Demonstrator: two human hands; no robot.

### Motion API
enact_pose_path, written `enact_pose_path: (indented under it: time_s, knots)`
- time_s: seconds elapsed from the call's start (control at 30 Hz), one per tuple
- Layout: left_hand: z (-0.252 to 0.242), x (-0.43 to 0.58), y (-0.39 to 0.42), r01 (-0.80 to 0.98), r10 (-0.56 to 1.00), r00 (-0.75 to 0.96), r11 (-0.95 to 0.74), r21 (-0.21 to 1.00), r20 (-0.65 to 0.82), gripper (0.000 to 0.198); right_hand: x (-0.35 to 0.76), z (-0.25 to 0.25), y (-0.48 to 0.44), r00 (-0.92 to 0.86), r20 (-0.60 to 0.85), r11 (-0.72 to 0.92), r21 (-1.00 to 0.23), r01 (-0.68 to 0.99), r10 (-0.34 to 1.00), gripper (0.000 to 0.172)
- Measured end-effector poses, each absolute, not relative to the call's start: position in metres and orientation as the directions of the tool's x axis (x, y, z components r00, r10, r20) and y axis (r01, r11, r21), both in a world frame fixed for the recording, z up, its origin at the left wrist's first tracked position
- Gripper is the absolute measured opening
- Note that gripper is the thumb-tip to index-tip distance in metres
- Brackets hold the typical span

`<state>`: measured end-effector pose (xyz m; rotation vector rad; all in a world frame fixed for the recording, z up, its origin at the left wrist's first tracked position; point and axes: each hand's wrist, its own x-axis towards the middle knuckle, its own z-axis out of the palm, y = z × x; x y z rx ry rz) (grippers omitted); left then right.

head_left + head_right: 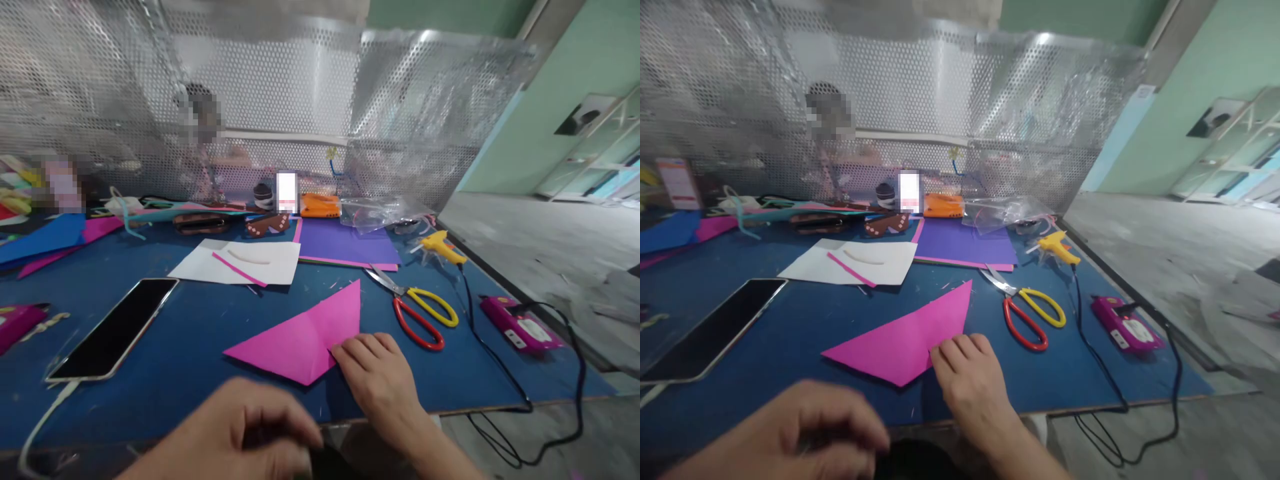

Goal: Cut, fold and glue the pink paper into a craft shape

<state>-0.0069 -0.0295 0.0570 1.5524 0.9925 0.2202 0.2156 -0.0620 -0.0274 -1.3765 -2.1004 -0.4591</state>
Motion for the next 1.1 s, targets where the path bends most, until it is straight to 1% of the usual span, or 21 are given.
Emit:
enact_pose_path:
  time_s: [0.03,0.07,0.1,0.13,0.2,0.3,0.4,0.6,0.77,0.87,1.0,1.1]
  knots:
    - [0.061,-0.003,-0.019,0.466,0.747,0.619,-0.102,0.879,-0.242,0.013,0.216,-0.028,-0.064,-0.298,0.613,0.407,-0.044,0.912,0.732,0.027]
    - [0.063,0.003,-0.008,0.468,0.769,0.630,-0.267,0.843,-0.106,0.013,0.216,-0.028,-0.065,-0.291,0.597,0.402,-0.059,0.914,0.748,0.027]
    - [0.063,0.010,0.003,0.488,0.771,0.637,-0.384,0.784,-0.019,0.015,0.216,-0.027,-0.067,-0.282,0.581,0.393,-0.072,0.917,0.763,0.027]
    - [0.061,0.018,0.014,0.507,0.752,0.659,-0.470,0.723,0.026,0.016,0.216,-0.027,-0.068,-0.272,0.566,0.384,-0.086,0.919,0.778,0.028]
    - [0.053,0.035,0.029,0.535,0.706,0.708,-0.536,0.653,-0.001,0.014,0.217,-0.028,-0.072,-0.247,0.537,0.366,-0.126,0.922,0.806,0.030]
    - [0.036,0.050,0.038,0.529,0.644,0.761,-0.552,0.645,-0.073,0.009,0.217,-0.030,-0.076,-0.212,0.511,0.344,-0.179,0.922,0.833,0.031]
    - [0.022,0.053,0.040,0.529,0.634,0.764,-0.514,0.676,-0.116,0.005,0.218,-0.031,-0.078,-0.194,0.512,0.333,-0.193,0.923,0.837,0.027]
    - [0.006,0.047,0.048,0.482,0.624,0.775,-0.478,0.734,-0.103,0.005,0.218,-0.026,-0.075,-0.148,0.480,0.298,-0.252,0.921,0.864,0.015]
    - [0.004,0.046,0.051,0.456,0.608,0.786,-0.457,0.763,-0.106,0.004,0.216,-0.021,-0.073,-0.161,0.396,0.289,-0.289,0.913,0.904,0.020]
    - [0.003,0.046,0.053,0.456,0.607,0.787,-0.454,0.765,-0.110,0.005,0.214,-0.017,-0.069,-0.103,0.377,0.246,-0.353,0.903,0.920,0.018]
    - [0.001,0.045,0.054,0.434,0.605,0.792,-0.473,0.767,-0.075,0.007,0.211,-0.013,-0.064,-0.025,0.342,0.183,-0.441,0.879,0.940,0.017]
    - [0.001,0.044,0.054,0.442,0.602,0.794,-0.476,0.760,-0.085,0.009,0.211,-0.014,-0.063,0.015,0.301,0.142,-0.492,0.859,0.953,0.016]
